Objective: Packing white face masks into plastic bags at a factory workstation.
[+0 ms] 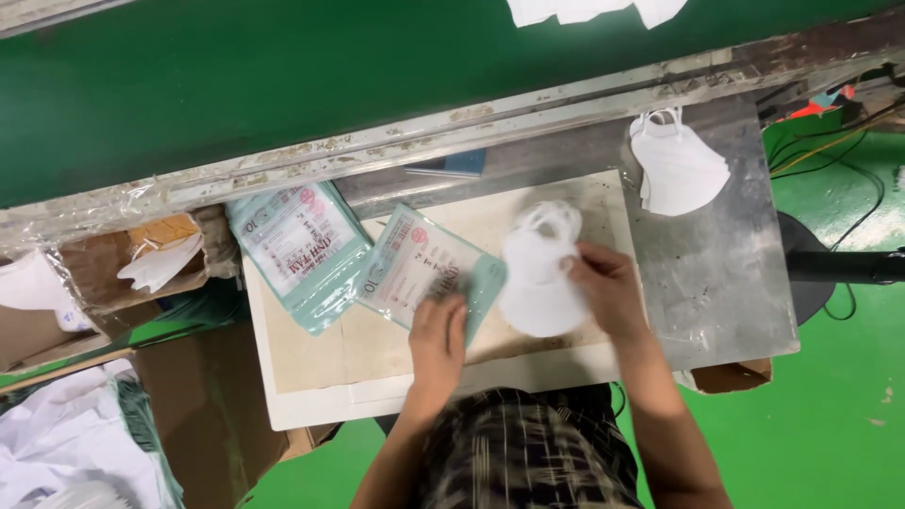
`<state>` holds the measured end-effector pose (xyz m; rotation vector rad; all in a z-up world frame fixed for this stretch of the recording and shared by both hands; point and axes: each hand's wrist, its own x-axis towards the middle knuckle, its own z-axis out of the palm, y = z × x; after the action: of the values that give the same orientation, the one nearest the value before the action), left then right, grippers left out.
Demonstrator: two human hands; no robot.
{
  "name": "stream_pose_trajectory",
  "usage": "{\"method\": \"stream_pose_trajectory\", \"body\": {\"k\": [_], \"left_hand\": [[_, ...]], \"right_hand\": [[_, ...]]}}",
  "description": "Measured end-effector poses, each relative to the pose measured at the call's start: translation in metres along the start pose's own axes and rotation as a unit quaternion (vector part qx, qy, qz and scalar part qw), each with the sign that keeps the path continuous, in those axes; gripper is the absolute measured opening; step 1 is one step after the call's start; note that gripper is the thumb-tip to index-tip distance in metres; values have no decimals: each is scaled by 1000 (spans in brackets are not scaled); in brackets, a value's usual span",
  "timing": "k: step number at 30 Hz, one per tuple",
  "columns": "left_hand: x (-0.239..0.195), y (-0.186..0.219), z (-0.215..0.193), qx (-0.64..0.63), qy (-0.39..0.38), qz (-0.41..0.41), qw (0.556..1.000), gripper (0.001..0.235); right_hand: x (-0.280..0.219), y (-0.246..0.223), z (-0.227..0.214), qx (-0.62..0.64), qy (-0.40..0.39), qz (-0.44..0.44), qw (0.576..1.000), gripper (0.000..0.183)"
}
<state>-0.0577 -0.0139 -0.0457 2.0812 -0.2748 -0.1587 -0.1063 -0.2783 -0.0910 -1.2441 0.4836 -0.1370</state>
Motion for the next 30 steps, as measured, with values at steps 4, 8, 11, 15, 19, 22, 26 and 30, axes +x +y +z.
{"method": "stream_pose_trajectory", "body": {"k": [4,8,11,15,19,22,26,30], "left_hand": [[-17,2,-6,162,27,165,972,21],[-10,3,-6,179,12,148,973,29],[-8,-5,-4,185,-31,87,978,30],[-10,-24,1,245,-59,100,963,19],[-12,-21,3,241,-36,184,952,36],[-18,-4,-3,182,-14,224,957,36],[-15,-29,7,42,-11,47,998,8],[-10,-7,1,56,-23,31,998,4]], "right_hand": [[-5,3,-17,45,12,36,998,27],[-8,39,-18,-4,-21,140,990,30],[-8,46,0,58,-132,153,978,34],[-7,30,32,102,-143,256,951,42],[-7,1,47,103,-138,302,938,45],[-11,-9,46,77,-144,307,937,46],[-10,-6,31,-169,-179,186,951,39],[-32,-56,62,-529,-83,-57,843,29]]}}
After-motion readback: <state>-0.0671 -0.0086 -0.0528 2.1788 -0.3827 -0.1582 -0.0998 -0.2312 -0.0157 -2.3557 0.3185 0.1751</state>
